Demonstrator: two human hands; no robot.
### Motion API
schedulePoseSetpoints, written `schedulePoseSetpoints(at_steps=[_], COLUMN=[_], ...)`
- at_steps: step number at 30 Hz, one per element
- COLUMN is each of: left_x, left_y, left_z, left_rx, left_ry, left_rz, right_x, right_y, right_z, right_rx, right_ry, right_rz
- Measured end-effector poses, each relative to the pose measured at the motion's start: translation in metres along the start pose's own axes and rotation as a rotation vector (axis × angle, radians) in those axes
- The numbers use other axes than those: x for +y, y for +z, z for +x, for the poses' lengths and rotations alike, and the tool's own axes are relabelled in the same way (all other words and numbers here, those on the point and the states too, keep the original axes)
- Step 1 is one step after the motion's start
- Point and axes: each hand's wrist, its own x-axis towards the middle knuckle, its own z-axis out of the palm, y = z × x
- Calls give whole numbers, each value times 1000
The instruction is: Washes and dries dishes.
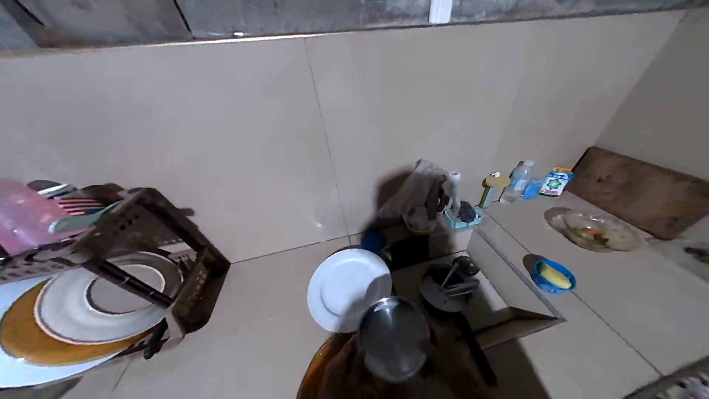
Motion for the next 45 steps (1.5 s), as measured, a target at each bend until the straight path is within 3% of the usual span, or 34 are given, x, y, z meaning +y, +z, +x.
schedulePoseSetpoints(at_steps=[6, 12, 17, 20, 23, 26, 27, 30, 32, 34, 36, 39, 42, 45], left_x=[72, 134, 146, 149, 155, 155, 155, 154, 142, 125, 124, 137, 137, 117], left_y=[111, 174, 196, 201, 202, 206, 207, 203, 184, 171, 172, 183, 172, 151], left_z=[92, 153, 186, 201, 204, 206, 207, 209, 210, 208, 204, 211, 220, 214], left_rx=[57, 34, 99, 145, 161, 178, 183, 178, 172, 163, 126, 75, 74, 68], left_ry=[-130, -301, -307, -320, -340, -341, -332, -280, -284, -310, -334, -278, -256, -311], left_rz=[-605, -922, -912, -839, -833, -849, -843, -679, -563, -539, -538, -513, -450, -406], right_x=[-24, -18, -17, -25, -56, -93, -81, 7, 34, 39, 31, 28, 25, 31], right_y=[-117, -197, -225, -241, -248, -231, -214, -168, -170, -190, -206, -179, -169, -196], right_z=[51, 104, 147, 175, 188, 148, 142, 155, 156, 168, 189, 205, 172, 167], right_rx=[137, 101, 30, 204, 310, 134, 57, -139, -199, -140, -76, -23, -318, -398], right_ry=[-107, -132, -148, -331, -381, -367, -415, -769, -924, -1011, -996, -984, -941, -850], right_rz=[-13, -131, -185, -359, -405, -554, -592, -697, -862, -942, -924, -813, -855, -970])
